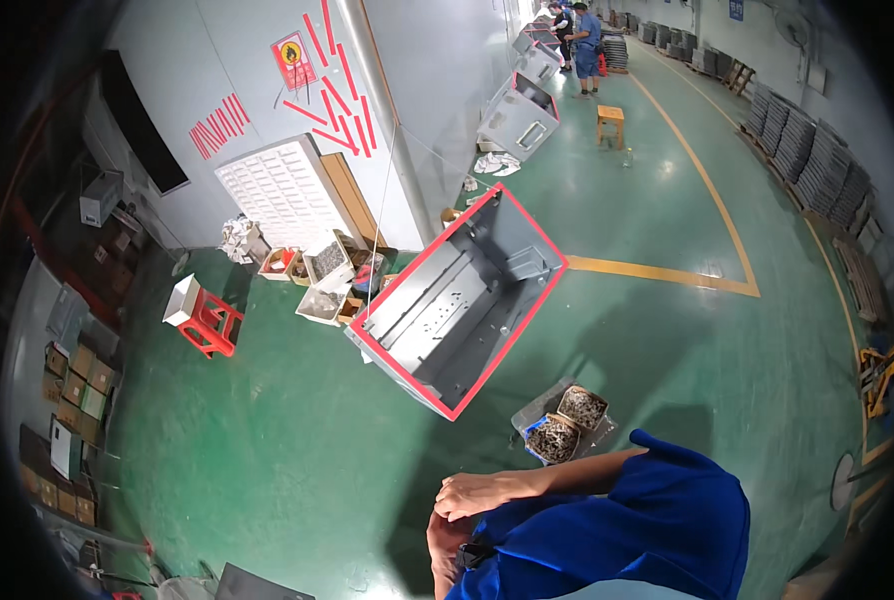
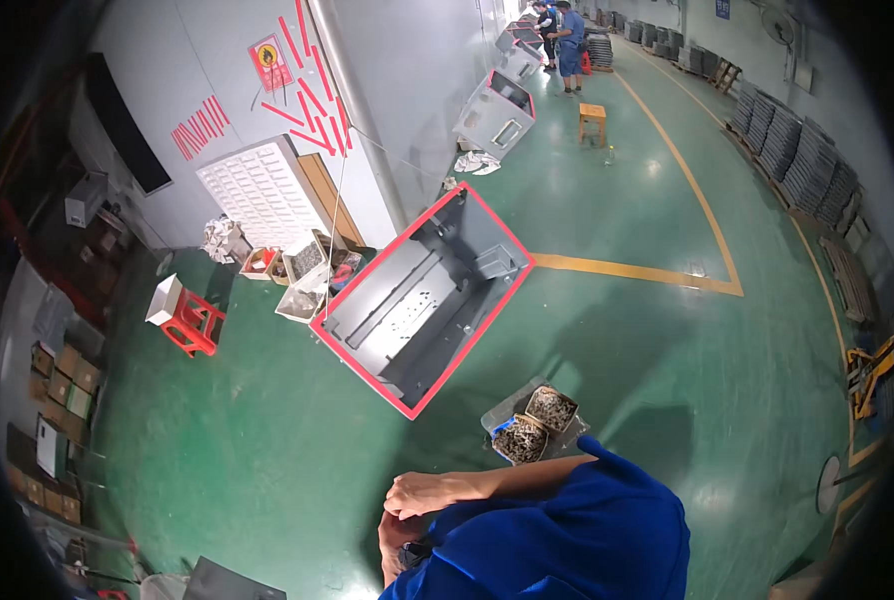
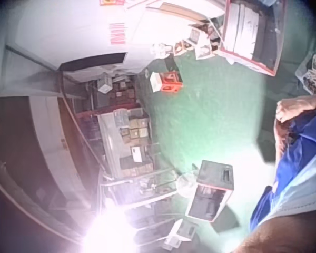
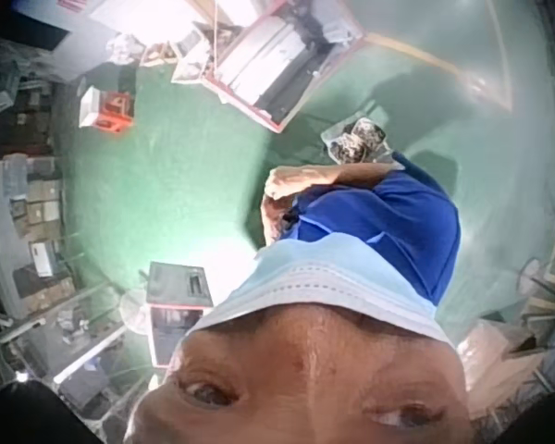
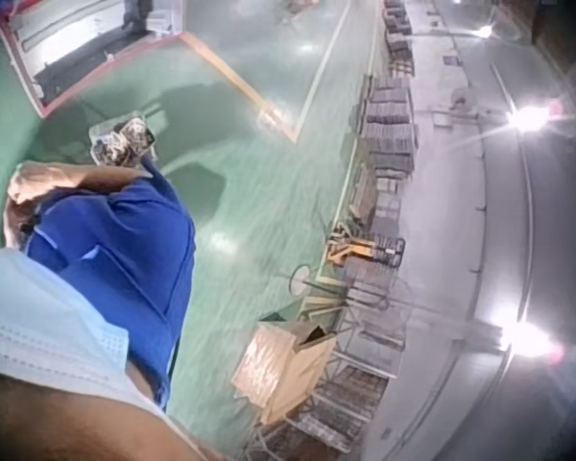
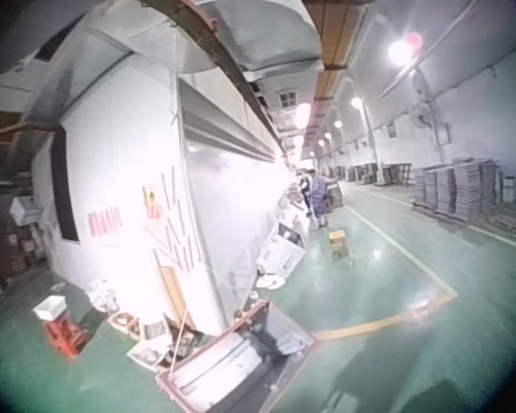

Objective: Placing plastic washers or fasteners onto the frames of large metal cabinets in a fabrication facility.

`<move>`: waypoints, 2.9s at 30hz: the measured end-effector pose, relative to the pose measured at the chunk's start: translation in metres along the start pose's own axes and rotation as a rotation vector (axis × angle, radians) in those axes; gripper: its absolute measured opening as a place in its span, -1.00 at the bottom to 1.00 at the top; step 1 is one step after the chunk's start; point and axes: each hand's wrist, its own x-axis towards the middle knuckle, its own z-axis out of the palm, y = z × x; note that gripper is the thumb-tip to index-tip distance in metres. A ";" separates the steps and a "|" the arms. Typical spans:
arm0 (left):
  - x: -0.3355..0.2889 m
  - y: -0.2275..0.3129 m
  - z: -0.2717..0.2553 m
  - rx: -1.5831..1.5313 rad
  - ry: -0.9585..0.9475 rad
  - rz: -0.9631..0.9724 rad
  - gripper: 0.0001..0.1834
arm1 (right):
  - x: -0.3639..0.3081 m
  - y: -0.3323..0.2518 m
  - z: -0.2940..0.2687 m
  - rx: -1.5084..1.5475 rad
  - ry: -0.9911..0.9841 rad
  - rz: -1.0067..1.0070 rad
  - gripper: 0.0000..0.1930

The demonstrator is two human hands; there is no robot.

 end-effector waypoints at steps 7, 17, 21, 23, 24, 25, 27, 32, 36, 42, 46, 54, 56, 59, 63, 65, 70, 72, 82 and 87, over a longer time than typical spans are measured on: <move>-0.006 0.021 -0.009 -0.138 -0.034 -0.138 -0.69 | 0.026 -0.016 0.003 -0.081 -0.072 0.067 -0.89; -0.043 0.080 0.022 -0.080 0.094 -0.191 -0.65 | 0.081 -0.060 -0.003 -0.246 -0.256 0.153 -0.82; -0.045 0.096 0.021 -0.091 -0.004 -0.248 -0.63 | 0.097 -0.077 -0.009 -0.190 -0.221 0.207 -0.76; -0.047 0.103 0.022 -0.076 0.030 -0.255 -0.66 | 0.104 -0.076 -0.007 -0.163 -0.218 0.243 -0.75; -0.048 0.107 0.024 -0.096 0.041 -0.270 -0.68 | 0.106 -0.075 -0.006 -0.150 -0.217 0.262 -0.75; -0.049 0.111 0.026 -0.117 0.053 -0.283 -0.70 | 0.110 -0.077 -0.005 -0.147 -0.217 0.296 -0.75; -0.050 0.118 0.026 -0.117 0.027 -0.275 -0.71 | 0.117 -0.081 -0.006 -0.141 -0.218 0.366 -0.77; -0.054 0.132 0.025 -0.188 -0.090 -0.326 -0.68 | 0.131 -0.088 -0.010 -0.149 -0.200 0.349 -0.82; -0.064 0.144 0.056 -0.086 0.018 -0.278 -0.72 | 0.134 -0.090 -0.012 -0.185 -0.120 0.313 -0.91; -0.049 0.150 0.027 -0.173 -0.128 -0.305 -0.70 | 0.153 -0.100 -0.028 -0.111 -0.148 0.319 -0.90; -0.054 0.154 0.040 -0.099 0.032 -0.327 -0.74 | 0.152 -0.107 -0.030 -0.156 -0.127 0.335 -0.92; -0.038 0.139 0.028 -0.024 0.002 -0.377 -0.83 | 0.134 -0.108 -0.042 -0.182 -0.100 0.280 -0.91; -0.036 0.134 0.035 -0.065 -0.018 -0.397 -0.82 | 0.133 -0.114 -0.055 -0.199 -0.114 0.245 -0.89; -0.045 0.136 0.045 -0.046 -0.087 -0.366 -0.79 | 0.134 -0.131 -0.067 -0.157 -0.121 0.327 -0.85; -0.087 0.138 0.135 0.033 0.005 -0.275 -0.68 | 0.134 -0.134 -0.073 -0.314 0.025 0.240 -0.67; -0.088 0.139 0.120 0.116 -0.116 -0.328 -0.62 | 0.145 -0.143 -0.083 -0.326 0.033 0.263 -0.61; -0.070 0.120 0.096 0.049 -0.113 -0.539 -0.65 | 0.136 -0.135 -0.101 -0.096 -0.047 0.055 -0.67; -0.063 0.114 0.074 0.109 -0.109 -0.526 -0.62 | 0.136 -0.133 -0.104 -0.058 -0.089 0.028 -0.70; -0.074 0.117 0.106 0.181 -0.135 -0.301 -0.47 | 0.139 -0.132 -0.123 0.252 -0.244 0.257 -0.79; -0.073 0.136 0.154 0.015 -0.131 -0.378 -0.51 | 0.127 -0.105 -0.108 0.056 -0.049 0.102 -0.91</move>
